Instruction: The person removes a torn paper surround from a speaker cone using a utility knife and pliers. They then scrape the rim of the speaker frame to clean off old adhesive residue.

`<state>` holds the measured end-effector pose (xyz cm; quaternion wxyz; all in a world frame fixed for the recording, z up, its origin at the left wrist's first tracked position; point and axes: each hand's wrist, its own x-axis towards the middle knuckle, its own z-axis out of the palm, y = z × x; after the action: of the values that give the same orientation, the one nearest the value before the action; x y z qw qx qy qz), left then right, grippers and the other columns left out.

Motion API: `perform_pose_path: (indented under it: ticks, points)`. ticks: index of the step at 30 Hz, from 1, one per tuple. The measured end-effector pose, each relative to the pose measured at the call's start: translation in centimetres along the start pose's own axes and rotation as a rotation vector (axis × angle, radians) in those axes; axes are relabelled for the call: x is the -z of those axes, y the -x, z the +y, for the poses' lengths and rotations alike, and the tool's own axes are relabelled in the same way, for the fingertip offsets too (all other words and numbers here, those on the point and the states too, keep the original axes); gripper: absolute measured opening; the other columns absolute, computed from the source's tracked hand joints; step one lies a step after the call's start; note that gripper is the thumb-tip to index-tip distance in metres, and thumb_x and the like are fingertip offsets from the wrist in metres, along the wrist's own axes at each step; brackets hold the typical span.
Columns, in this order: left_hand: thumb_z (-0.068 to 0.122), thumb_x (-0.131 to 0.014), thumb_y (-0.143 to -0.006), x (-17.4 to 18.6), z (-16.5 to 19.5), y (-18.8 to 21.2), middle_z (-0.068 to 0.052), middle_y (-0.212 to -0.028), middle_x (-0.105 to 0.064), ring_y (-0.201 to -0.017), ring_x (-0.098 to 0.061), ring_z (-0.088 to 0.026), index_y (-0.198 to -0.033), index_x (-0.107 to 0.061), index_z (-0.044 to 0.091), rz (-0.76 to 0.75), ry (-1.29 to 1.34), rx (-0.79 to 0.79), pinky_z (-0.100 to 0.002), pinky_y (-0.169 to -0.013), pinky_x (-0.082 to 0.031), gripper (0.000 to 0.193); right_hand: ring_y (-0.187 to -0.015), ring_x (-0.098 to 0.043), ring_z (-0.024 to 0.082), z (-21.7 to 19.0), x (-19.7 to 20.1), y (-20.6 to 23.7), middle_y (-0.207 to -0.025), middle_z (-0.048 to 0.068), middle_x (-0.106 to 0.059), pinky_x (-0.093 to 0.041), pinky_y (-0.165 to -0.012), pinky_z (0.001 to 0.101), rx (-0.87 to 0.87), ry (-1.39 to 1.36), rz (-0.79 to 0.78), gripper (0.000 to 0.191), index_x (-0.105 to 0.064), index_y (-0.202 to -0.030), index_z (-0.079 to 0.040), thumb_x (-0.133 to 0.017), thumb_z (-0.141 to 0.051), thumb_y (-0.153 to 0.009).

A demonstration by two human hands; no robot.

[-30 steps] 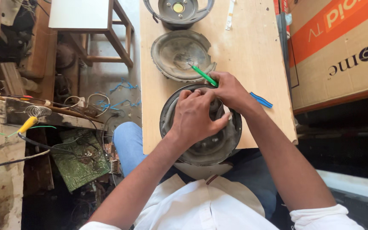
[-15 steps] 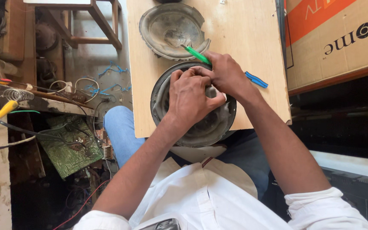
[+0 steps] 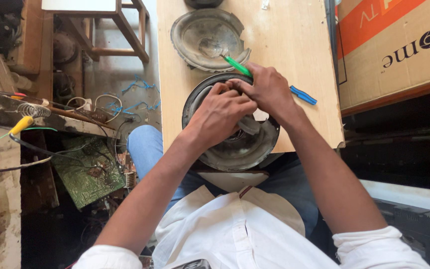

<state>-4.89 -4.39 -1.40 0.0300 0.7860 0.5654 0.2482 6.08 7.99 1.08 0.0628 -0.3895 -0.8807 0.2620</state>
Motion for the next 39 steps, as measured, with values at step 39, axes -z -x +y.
perform_pose_path:
  ticks: [39]
  points:
    - [0.018,-0.076,-0.076,-1.2,5.6,3.8,-0.003,-0.108,-0.065,-0.136,-0.050,-0.031,-0.084,-0.072,0.013,0.268,0.061,0.424,-0.067,-0.128,-0.013,0.011,-0.073,-0.068,0.033,2.2,0.2,8.6,-0.090,0.010,-0.065,-0.053,-0.061,0.0444,0.210,0.224,0.137,0.013,-0.074,-0.109,-0.012,-0.071,-0.015,-0.096]
